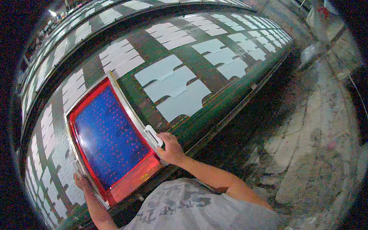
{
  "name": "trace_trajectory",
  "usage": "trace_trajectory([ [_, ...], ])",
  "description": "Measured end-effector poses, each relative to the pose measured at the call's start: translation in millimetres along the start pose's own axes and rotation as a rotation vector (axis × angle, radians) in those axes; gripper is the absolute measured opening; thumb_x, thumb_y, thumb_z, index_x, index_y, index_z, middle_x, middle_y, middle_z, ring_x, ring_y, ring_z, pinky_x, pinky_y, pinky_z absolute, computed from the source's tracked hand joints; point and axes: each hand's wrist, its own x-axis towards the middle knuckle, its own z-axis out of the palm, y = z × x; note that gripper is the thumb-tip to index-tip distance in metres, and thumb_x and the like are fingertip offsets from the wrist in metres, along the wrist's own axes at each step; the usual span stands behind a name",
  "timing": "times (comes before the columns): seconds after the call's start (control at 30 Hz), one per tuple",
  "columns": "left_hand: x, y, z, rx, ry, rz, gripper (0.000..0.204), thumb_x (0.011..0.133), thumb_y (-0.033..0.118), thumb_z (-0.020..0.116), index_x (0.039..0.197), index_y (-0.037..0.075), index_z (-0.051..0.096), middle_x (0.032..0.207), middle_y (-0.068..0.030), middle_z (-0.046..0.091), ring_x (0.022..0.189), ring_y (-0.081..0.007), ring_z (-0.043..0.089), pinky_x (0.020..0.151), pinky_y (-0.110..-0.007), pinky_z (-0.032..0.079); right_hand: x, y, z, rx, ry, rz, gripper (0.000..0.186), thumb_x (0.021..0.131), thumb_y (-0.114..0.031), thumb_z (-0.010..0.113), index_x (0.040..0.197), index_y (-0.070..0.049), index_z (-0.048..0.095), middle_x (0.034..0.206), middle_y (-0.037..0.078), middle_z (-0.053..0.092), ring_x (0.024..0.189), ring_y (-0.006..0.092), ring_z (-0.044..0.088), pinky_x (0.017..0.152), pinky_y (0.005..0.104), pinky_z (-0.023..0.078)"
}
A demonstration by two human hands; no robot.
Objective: The person repeatedly places white paper sheets onto a green work surface, then uses a red-framed screen with a blue mesh to apply red dots onto the paper. The person aligns the screen, presses down with a squeegee, and lifts the screen to reveal the printed pattern. This cycle repeats across multiple sheets.
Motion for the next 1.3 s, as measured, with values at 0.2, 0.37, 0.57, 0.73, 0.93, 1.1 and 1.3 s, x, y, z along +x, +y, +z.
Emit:
trace_trajectory([
  [0.2,-7.9,6.3,-8.7,0.013,-0.070,0.009,0.051,0.104,0.008,0.068,0.152,-0.004,0.061,0.137,-0.0154,0.073,0.116,-0.0244,0.072,0.102,-0.037,0.057,-5.2,-3.2,4.4,0.007,-0.011,-0.021,0.050,0.092,-0.012,0.078,0.140,-0.002,0.066,0.140,0.019,0.066,0.135,0.0383,0.060,0.117,0.0488,0.048],
  [0.37,-11.9,13.5,-5.4,0.060,-0.006,0.008,0.049,0.104,0.007,0.068,0.152,-0.004,0.062,0.135,-0.0139,0.074,0.114,-0.0226,0.072,0.101,-0.037,0.057,-1.3,5.2,-18.6,0.043,0.036,0.009,0.035,0.097,-0.006,0.074,0.132,-0.006,0.073,0.131,0.014,0.071,0.122,0.0302,0.069,0.096,0.0391,0.059],
  [0.57,-2.6,19.4,-13.3,0.333,-0.013,0.028,0.045,0.106,0.012,0.068,0.149,-0.003,0.065,0.135,-0.0183,0.075,0.120,-0.0277,0.071,0.103,-0.039,0.056,59.2,43.0,-62.1,-0.055,0.157,-0.068,0.015,0.096,-0.008,0.078,0.110,-0.006,0.077,0.105,0.014,0.075,0.098,0.0330,0.073,0.083,0.0453,0.059],
  [0.73,-6.9,98.8,16.6,0.610,0.209,0.395,0.031,0.110,0.018,0.065,0.133,-0.001,0.073,0.130,-0.0216,0.076,0.121,-0.0371,0.069,0.106,-0.046,0.054,137.9,99.0,-115.6,-0.191,0.179,-0.079,0.013,0.094,-0.016,0.082,0.092,-0.005,0.074,0.091,0.013,0.073,0.085,0.0323,0.072,0.079,0.0452,0.057],
  [0.93,-43.5,249.3,159.2,0.578,0.156,0.612,0.017,0.108,0.014,0.068,0.115,0.001,0.077,0.117,-0.0170,0.078,0.115,-0.0345,0.071,0.103,-0.045,0.056,280.6,189.0,-160.6,-0.303,0.072,-0.077,0.016,0.094,-0.020,0.081,0.092,-0.005,0.076,0.091,0.014,0.073,0.090,0.0361,0.072,0.083,0.0478,0.058],
  [1.1,-86.9,338.1,308.7,0.401,-0.035,0.814,0.008,0.098,0.007,0.077,0.104,0.003,0.075,0.112,-0.0141,0.078,0.108,-0.0329,0.073,0.101,-0.044,0.057,399.5,261.0,-162.0,-0.392,-0.057,-0.145,0.019,0.096,-0.024,0.080,0.105,-0.007,0.081,0.103,0.016,0.075,0.103,0.0394,0.073,0.091,0.0507,0.059],
  [1.3,-130.0,369.1,479.1,0.258,-0.238,0.766,0.019,0.091,0.002,0.079,0.110,0.004,0.077,0.113,-0.0158,0.077,0.110,-0.0353,0.072,0.100,-0.045,0.056,512.5,300.7,-147.1,-0.643,-0.191,-0.143,0.031,0.097,-0.031,0.080,0.119,-0.010,0.080,0.125,0.017,0.072,0.122,0.0393,0.068,0.102,0.0513,0.058],
])
